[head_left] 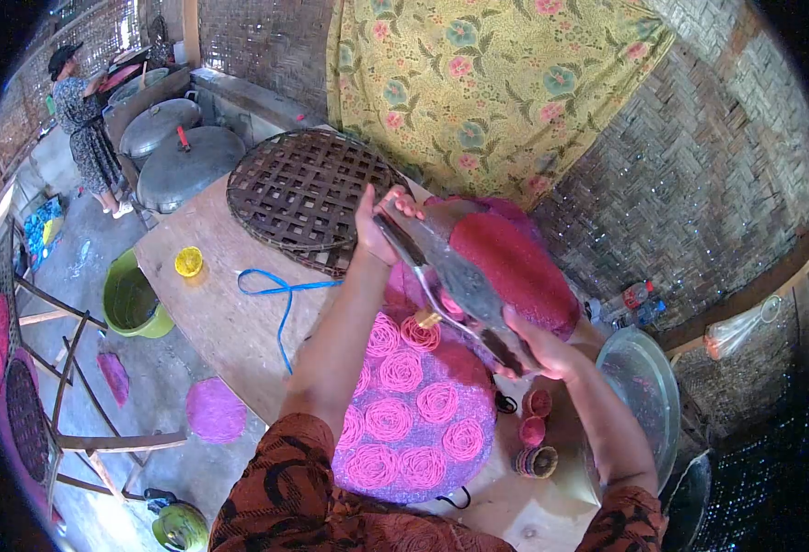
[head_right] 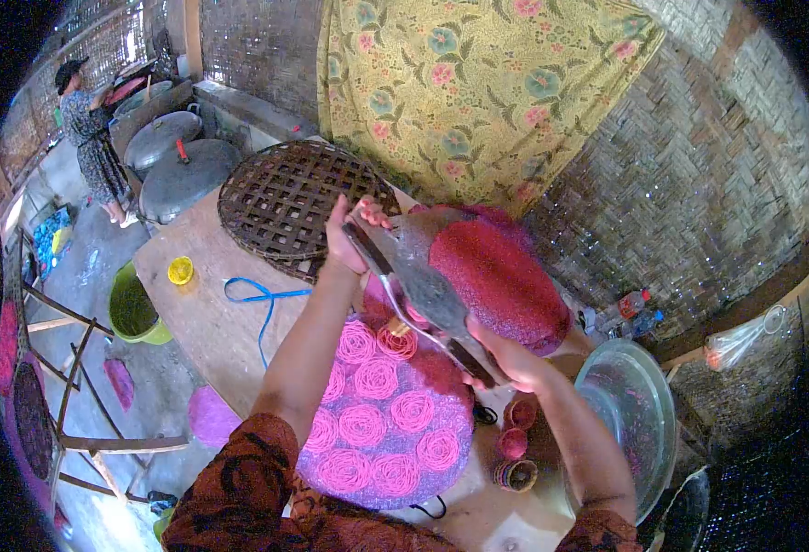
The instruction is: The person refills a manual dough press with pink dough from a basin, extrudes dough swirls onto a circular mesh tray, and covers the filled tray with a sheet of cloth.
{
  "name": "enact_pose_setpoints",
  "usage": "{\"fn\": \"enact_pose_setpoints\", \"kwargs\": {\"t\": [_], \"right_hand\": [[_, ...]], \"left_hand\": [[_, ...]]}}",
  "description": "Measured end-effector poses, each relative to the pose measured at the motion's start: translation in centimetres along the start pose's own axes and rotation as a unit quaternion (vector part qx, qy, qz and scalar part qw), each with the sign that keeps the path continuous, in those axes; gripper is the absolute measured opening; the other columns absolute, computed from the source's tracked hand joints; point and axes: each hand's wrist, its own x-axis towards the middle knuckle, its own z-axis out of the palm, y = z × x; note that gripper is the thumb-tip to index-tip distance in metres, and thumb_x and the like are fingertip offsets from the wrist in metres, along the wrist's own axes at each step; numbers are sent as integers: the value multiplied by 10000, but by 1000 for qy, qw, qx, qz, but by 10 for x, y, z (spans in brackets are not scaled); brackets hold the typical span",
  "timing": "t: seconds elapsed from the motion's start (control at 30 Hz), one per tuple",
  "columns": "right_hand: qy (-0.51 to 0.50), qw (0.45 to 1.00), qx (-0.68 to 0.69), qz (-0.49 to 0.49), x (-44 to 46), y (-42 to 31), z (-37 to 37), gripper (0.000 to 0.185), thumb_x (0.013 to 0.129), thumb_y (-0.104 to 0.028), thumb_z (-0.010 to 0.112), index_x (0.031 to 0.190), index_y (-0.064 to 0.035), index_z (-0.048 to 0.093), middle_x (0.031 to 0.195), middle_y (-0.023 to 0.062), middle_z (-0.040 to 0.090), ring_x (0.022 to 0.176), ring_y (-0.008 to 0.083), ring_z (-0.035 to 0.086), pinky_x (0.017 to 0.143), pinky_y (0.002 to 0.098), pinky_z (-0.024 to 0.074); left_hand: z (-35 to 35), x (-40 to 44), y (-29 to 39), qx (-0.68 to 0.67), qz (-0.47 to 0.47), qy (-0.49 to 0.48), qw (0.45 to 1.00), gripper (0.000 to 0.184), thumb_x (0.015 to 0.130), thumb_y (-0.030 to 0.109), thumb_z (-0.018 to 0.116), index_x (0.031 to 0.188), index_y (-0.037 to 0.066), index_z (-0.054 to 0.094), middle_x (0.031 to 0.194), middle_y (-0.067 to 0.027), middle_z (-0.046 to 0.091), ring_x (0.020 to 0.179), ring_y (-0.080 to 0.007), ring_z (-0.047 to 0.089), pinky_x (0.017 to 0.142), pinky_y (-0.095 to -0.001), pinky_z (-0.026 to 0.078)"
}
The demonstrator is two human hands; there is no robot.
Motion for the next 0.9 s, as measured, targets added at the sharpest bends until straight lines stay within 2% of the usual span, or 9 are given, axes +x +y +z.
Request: {"fn": "enact_pose_setpoints", "kwargs": {"t": [0.13,0.23,0.3,0.4,0.6,0.7,0.8,0.83,0.9], "right_hand": [[28,997,-53,51,-43,2,-1,645,898,-655,237,1196,-153,512,601,50,544,436,140,490,421,277,419],[59,992,-84,80,-54,9,-9,682,867,-697,256,1107,-131,551,585,52,533,430,146,501,392,285,406],[125,980,-128,83,-50,20,-16,700,847,-717,297,941,-78,566,569,62,535,430,153,515,379,289,399],[186,976,-108,39,-48,23,5,668,871,-680,313,898,-55,549,557,66,533,413,156,505,375,289,399],[102,993,-43,47,-78,20,1,606,887,-646,339,967,-80,542,548,63,534,406,133,495,369,275,387],[160,975,-146,54,-81,16,-3,588,902,-623,332,951,-75,538,514,43,492,364,124,447,350,247,353],[207,969,-138,11,-57,33,-4,590,908,-616,324,931,-67,541,522,39,492,377,126,456,352,257,364],[211,970,-123,-19,-47,40,-2,626,905,-618,333,763,-42,535,488,51,483,360,142,445,331,286,345],[194,976,-103,-17,-47,41,7,623,906,-613,336,754,-43,535,489,54,484,356,143,442,330,287,345]], "left_hand": [[-38,-16,-57,-29,3,77,997,408,894,459,332,735,105,459,593,-38,426,576,-206,449,626,-344,400],[-46,-29,-86,-74,-32,147,986,493,891,513,309,739,81,492,589,-53,440,551,-219,454,631,-387,418],[-36,-28,-93,-64,-9,181,981,431,897,471,311,697,114,448,562,-20,408,548,-190,437,580,-336,397],[-21,-17,-74,-27,-18,113,993,430,904,464,306,687,120,444,562,-7,407,548,-171,439,569,-326,395],[-8,-31,-88,-64,-39,112,991,419,908,465,306,696,134,450,564,12,415,520,-155,438,556,-318,391],[-23,-24,-95,-87,-32,93,991,401,904,461,313,718,136,458,563,19,413,506,-151,431,555,-317,390],[-19,-14,-85,-65,-32,83,994,382,898,451,317,734,136,459,555,22,399,503,-147,422,556,-317,385],[-18,-14,-77,-38,-36,90,995,374,895,445,318,737,136,456,549,23,388,504,-146,417,556,-316,381],[-18,-19,-66,-46,-41,99,993,407,901,468,294,734,130,446,550,13,386,504,-160,415,550,-337,379]]}}
